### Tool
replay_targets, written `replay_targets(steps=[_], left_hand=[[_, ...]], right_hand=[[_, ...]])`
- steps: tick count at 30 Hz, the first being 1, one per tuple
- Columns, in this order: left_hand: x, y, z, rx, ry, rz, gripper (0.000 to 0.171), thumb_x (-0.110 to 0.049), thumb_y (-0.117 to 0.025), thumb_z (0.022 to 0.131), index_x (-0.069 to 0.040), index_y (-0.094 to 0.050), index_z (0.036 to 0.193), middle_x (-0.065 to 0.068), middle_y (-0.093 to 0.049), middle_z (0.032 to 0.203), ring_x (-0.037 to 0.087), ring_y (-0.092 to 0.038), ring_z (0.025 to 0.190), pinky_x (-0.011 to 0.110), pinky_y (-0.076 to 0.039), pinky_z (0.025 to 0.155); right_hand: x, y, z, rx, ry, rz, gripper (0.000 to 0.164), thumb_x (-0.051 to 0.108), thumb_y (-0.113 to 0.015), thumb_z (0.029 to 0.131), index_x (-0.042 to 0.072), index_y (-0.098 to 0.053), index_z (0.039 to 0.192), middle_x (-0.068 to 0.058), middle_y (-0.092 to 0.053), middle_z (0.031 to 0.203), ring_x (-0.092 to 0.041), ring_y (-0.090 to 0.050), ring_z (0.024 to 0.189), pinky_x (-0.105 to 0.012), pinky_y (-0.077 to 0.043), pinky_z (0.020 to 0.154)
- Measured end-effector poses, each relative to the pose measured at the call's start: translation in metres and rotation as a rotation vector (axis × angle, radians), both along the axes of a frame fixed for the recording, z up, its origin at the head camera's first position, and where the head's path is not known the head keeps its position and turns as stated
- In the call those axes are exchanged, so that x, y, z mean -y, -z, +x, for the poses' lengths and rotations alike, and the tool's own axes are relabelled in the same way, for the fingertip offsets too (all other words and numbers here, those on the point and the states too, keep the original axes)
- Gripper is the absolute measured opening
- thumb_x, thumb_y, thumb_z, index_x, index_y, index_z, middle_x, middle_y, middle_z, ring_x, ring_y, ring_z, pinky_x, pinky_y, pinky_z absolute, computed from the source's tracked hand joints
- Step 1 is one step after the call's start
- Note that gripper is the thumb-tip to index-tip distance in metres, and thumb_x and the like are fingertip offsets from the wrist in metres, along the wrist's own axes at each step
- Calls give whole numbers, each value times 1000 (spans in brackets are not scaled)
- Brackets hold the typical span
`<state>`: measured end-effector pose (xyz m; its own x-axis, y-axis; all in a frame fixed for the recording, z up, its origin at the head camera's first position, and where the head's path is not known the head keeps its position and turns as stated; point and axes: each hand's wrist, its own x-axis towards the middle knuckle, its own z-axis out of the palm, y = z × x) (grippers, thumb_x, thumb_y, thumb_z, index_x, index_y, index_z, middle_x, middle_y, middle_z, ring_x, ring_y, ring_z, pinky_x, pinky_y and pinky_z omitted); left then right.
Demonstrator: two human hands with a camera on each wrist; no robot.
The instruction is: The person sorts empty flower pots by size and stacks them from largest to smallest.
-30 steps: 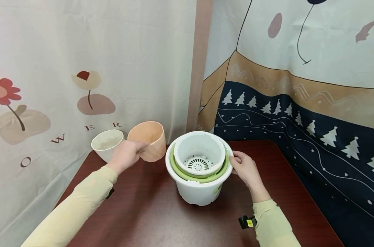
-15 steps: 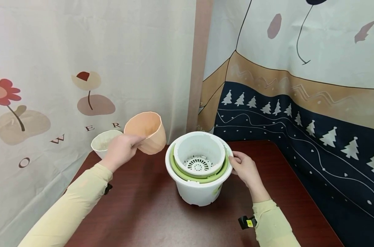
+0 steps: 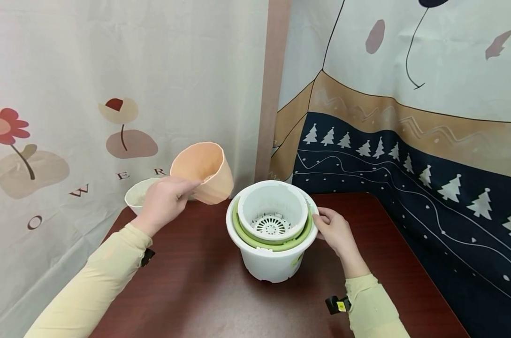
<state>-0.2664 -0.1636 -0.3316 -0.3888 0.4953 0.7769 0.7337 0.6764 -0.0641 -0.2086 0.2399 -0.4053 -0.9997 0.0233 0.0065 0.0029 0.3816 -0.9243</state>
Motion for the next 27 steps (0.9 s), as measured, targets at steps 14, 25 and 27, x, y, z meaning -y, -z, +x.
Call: replay_targets(steps=[14,25,27], left_hand=[[-14,-25,14,-67,97,-10,44,15,-71,73,-13,-78,106,2,-67,70,23,-60,64,41,-52,65],[-32,-47,26,-97,178,-6,56,22,-58,67,-16,-79,103,-1,-56,61,20,-50,58,36,-50,63],[-36,-51,28,-105,204,2,55,22,-59,67,-15,-79,101,-1,-57,61,20,-52,60,36,-52,65]], right_hand=[[0,0,-1,2,-1,-20,54,20,-51,104,-12,-37,145,-34,-53,133,-28,-66,105,-33,-58,80],[0,0,0,1,0,-10,54,22,-52,104,-11,-38,145,-33,-53,133,-29,-66,105,-33,-58,80],[0,0,0,1,0,-9,54,22,-52,104,-11,-37,145,-33,-53,133,-29,-66,105,-33,-58,80]])
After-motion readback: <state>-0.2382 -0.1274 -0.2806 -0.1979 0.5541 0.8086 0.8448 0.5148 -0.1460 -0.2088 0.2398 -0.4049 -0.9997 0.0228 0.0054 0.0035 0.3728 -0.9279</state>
